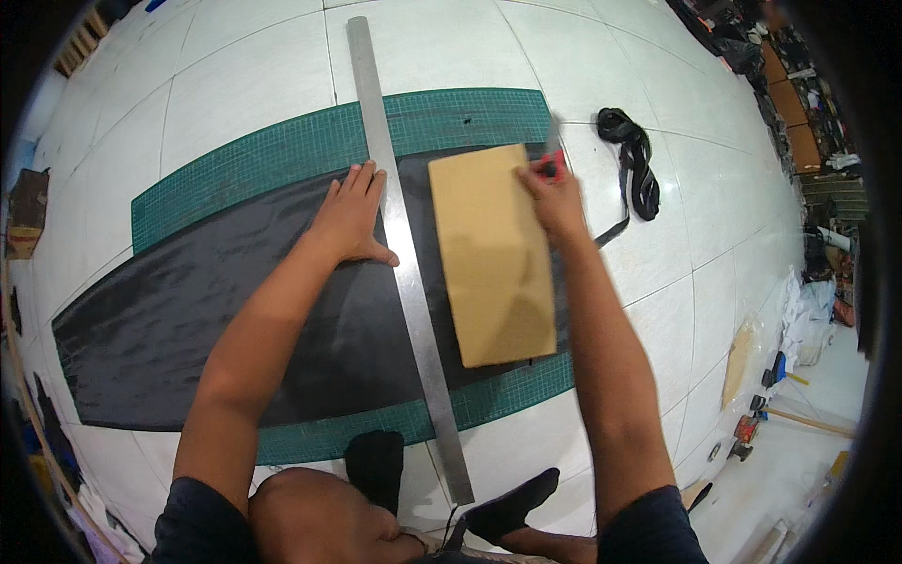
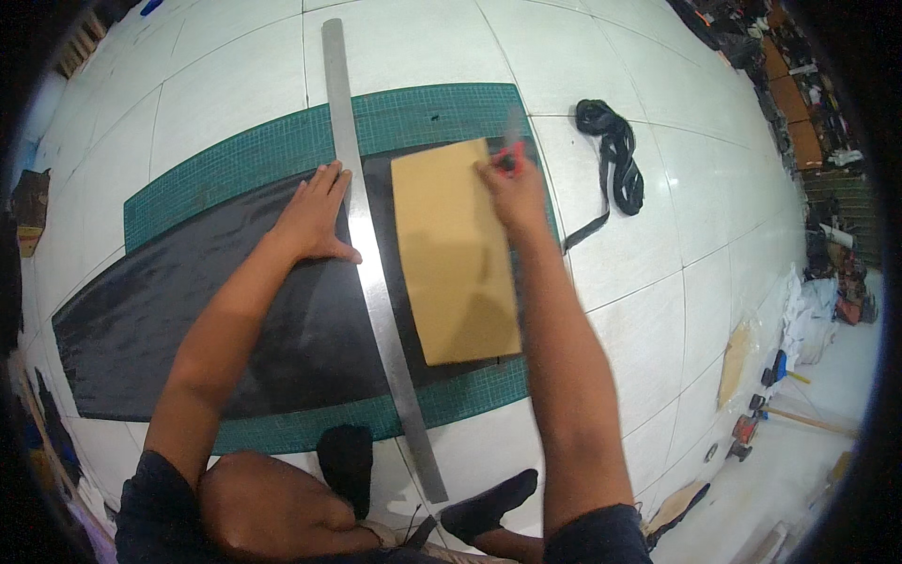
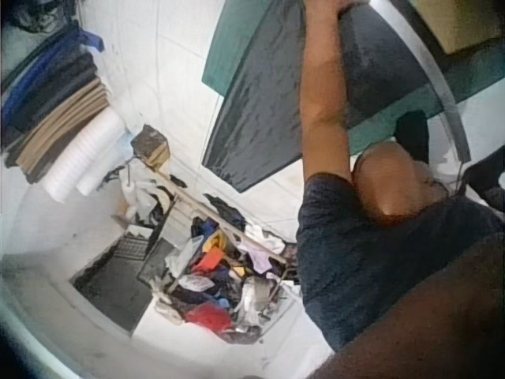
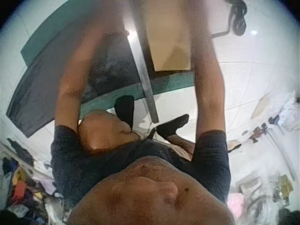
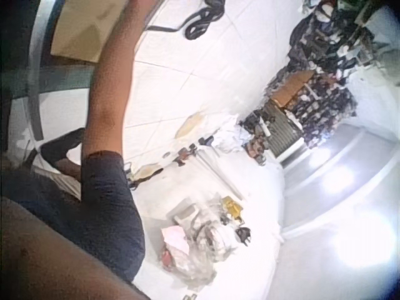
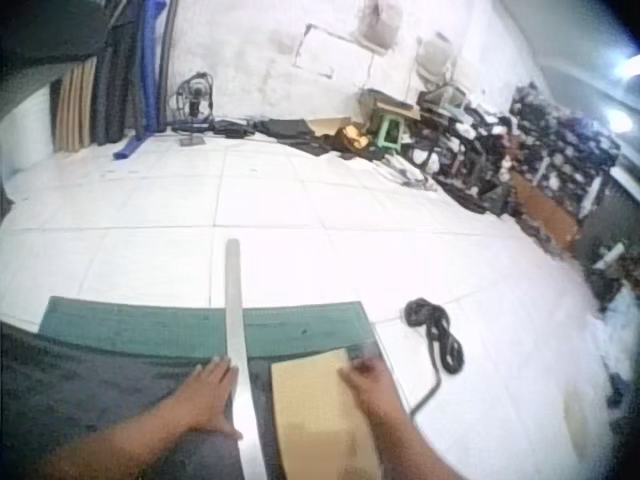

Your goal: The person cuts a large piece of dark fabric using a utility knife and a long metal ruler on a cutting mat, using a rectangular template to measure and cut several smaller rectangular sections.

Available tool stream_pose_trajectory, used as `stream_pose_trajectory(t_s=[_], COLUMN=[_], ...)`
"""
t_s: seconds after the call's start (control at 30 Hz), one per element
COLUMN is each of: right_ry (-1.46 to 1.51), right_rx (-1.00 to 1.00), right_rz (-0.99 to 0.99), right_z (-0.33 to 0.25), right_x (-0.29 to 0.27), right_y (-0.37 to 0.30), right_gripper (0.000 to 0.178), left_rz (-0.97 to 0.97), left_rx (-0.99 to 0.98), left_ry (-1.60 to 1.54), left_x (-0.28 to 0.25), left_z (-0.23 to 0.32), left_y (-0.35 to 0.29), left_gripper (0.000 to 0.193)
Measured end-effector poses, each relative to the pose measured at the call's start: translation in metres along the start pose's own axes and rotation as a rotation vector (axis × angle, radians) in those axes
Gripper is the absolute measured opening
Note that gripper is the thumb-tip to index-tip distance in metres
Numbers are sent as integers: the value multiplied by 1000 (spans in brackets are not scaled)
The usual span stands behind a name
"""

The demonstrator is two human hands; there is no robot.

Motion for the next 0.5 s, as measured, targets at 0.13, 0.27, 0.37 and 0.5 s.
stream_pose_trajectory(t_s=[0.13,0.27,0.37,0.5], right_ry=[-1,-88,-167,-191], right_rx=[92,67,95,116], right_rz=[64,97,103,138], right_z=[11,1,-5,-12], right_x=[59,68,73,73], right_y=[-5,-14,-19,-23], right_gripper=[25,29,31,35], left_rz=[-12,-5,-26,-32], left_rx=[-22,-20,-52,-62], left_ry=[13,-28,5,-4], left_x=[-3,-5,-4,-8], left_z=[-11,-9,-10,-8], left_y=[-7,-8,-9,-9], left_gripper=[139,136,138,138])
Point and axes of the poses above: each hand's wrist, its own y-axis towards the middle knuckle, its own x-axis out of the palm, z = x × y, the point moved 2 cm from there along y, towards the middle knuckle, and after that the axes turned 3 degrees about -x, right-handed, at the moved point
